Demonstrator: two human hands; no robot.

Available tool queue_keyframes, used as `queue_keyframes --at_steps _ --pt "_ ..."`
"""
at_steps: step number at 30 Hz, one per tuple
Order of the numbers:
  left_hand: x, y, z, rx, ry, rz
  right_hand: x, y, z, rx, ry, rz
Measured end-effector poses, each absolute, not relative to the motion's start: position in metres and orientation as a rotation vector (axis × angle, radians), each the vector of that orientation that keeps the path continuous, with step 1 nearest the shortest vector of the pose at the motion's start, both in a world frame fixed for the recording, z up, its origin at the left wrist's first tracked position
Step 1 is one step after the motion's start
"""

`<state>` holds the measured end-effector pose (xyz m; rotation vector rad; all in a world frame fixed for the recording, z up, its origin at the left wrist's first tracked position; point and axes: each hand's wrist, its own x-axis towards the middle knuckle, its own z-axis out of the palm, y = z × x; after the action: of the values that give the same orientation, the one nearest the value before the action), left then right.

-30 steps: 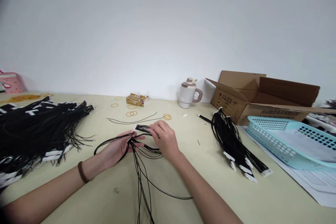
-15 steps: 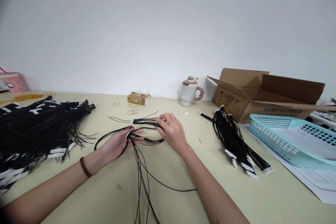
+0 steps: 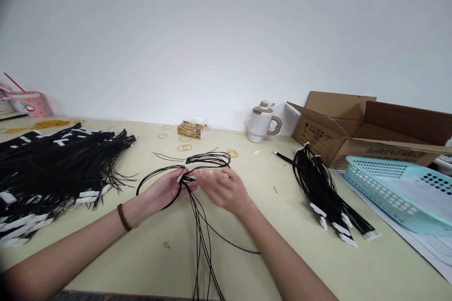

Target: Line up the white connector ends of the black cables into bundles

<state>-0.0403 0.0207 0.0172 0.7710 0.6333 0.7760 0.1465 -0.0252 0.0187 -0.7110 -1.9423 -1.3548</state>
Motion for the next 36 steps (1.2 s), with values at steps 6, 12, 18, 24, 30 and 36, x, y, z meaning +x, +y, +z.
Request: queue_keyframes --at_steps 6,12,18,24,30,36 --pt "-0.041 0.018 0.023 0.776 0.598 0.767 0.121 -0.022 0.006 -0.621 -2.182 -1.028" --pt "-0.039 0.012 0.023 0.776 0.430 0.699 0.123 -0.023 0.002 -0.716 -1.999 -0.973" --pt "-0.038 0.006 0.025 0.709 0.341 0.678 0.119 -0.025 0.006 -0.674 -1.886 -0.996" --pt "-0.037 0.007 0.025 0.668 0.315 0.700 0.118 -0.027 0.006 -0.729 -1.821 -1.013" --pt "-0.038 0.004 0.027 0.679 0.306 0.673 0.116 -0.029 0.010 -0.729 -1.795 -1.034" --pt "-0.039 0.005 0.027 0.681 0.337 0.677 0.113 -0.032 0.011 -0.762 -1.820 -0.855"
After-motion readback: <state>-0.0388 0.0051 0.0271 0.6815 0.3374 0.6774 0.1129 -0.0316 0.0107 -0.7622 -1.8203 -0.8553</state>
